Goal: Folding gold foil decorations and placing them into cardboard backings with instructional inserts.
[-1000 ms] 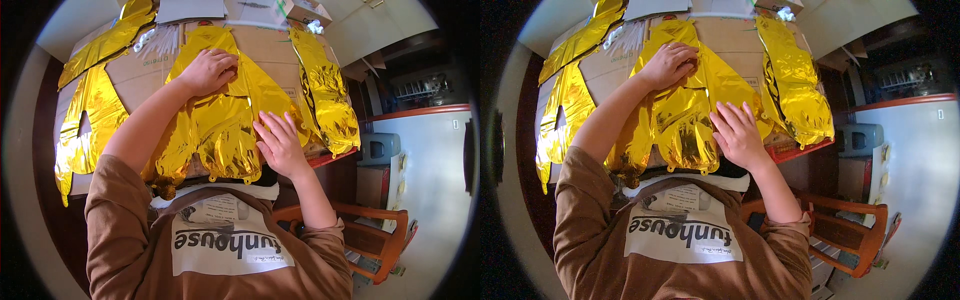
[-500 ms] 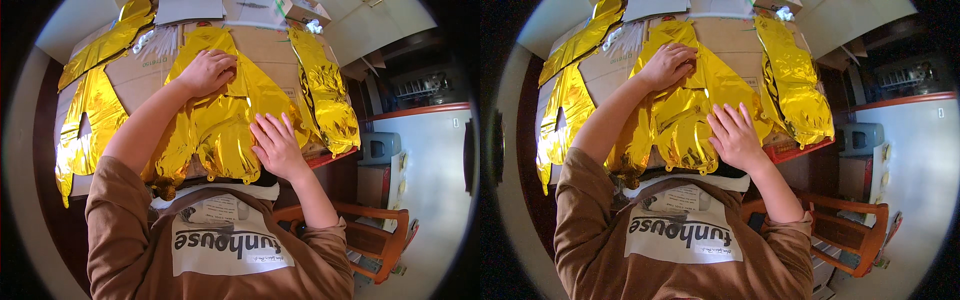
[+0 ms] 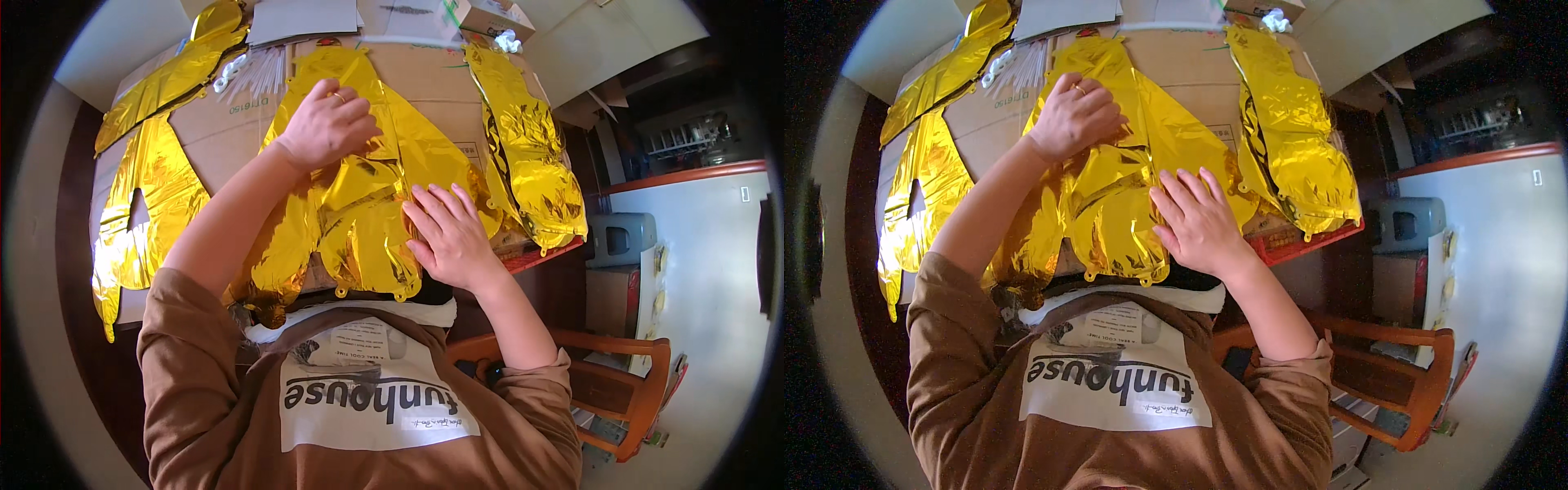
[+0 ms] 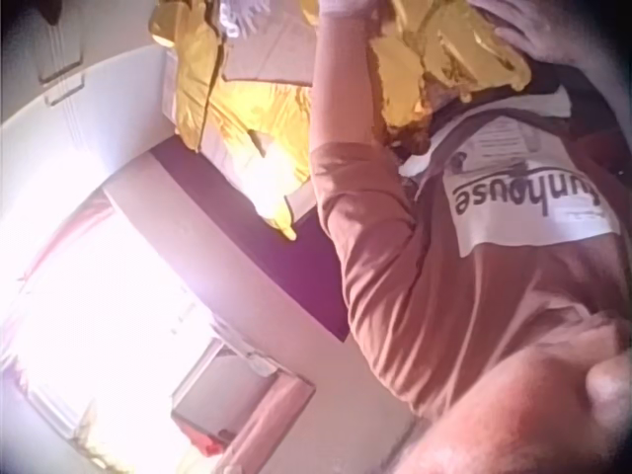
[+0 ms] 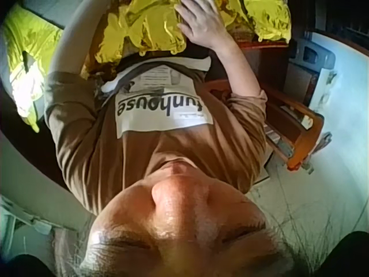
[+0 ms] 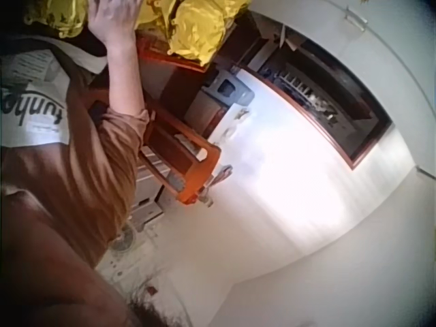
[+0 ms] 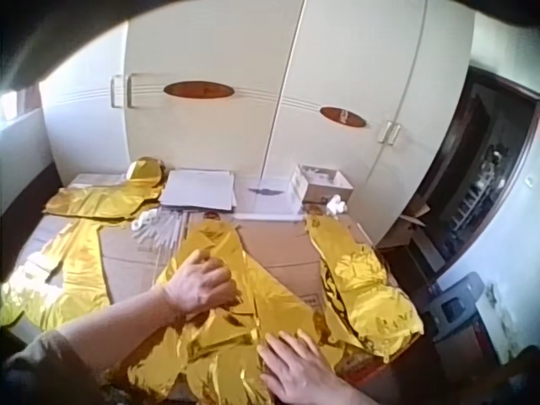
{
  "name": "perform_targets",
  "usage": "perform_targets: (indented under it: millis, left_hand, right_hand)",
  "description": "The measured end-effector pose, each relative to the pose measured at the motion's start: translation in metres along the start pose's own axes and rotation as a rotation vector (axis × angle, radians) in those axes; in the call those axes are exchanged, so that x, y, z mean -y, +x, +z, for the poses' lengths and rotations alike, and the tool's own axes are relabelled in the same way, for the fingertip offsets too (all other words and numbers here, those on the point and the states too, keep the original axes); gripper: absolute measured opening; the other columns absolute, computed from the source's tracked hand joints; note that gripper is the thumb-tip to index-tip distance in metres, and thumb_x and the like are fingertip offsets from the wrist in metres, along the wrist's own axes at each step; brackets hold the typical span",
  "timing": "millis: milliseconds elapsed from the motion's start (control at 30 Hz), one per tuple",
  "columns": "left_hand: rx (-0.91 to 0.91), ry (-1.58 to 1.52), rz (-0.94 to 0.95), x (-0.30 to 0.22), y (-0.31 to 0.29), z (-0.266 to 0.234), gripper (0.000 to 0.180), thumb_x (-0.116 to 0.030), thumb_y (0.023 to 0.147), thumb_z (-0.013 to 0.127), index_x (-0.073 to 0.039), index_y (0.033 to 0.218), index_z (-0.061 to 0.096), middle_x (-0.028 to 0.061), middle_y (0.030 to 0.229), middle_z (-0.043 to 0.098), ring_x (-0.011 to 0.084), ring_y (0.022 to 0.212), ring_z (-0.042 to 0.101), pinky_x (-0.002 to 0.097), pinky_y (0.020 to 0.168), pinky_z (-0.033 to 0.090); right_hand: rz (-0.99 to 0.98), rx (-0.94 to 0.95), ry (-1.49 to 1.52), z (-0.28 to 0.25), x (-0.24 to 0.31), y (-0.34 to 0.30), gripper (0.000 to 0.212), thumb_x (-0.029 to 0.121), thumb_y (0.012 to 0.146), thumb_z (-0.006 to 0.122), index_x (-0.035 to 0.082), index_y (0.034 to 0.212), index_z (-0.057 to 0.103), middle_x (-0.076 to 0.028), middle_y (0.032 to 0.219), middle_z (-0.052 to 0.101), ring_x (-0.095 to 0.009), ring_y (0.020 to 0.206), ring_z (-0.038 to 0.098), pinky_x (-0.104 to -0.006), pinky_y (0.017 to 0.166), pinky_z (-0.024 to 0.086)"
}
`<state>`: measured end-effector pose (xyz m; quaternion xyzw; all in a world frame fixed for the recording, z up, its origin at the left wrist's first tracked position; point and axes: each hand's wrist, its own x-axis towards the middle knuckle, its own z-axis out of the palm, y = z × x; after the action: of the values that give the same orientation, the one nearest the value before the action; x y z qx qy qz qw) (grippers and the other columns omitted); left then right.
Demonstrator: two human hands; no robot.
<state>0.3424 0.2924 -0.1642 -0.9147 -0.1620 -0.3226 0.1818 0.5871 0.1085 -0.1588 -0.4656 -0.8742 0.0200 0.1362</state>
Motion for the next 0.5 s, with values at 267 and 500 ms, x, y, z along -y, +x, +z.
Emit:
perform_targets:
  millis: [267,500]
  left_hand:
    - [0.134,-0.502,0.109,-0.071,0.014,-0.029,0.028,-0.016,0.08,0.069,-0.006,0.105,0.068,0.009,0.108,0.065,0.0273,0.104,0.064,0.0414,0.092,0.048]
    - [0.179,-0.641,0.045,-0.072,-0.005,-0.006,0.027,-0.006,0.077,0.069,0.002,0.103,0.069,0.0144,0.114,0.066,0.0324,0.108,0.065,0.0417,0.094,0.053]
  right_hand:
    - [-0.006,0.02,0.012,-0.004,0.001,0.003,0.055,0.028,0.081,0.073,0.004,0.128,0.058,-0.018,0.136,0.054,-0.036,0.128,0.047,-0.0546,0.112,0.03]
    - [0.01,-0.048,0.037,0.007,-0.002,-0.008,0.052,0.029,0.084,0.07,0.008,0.131,0.059,-0.017,0.141,0.05,-0.036,0.133,0.043,-0.0557,0.115,0.027]
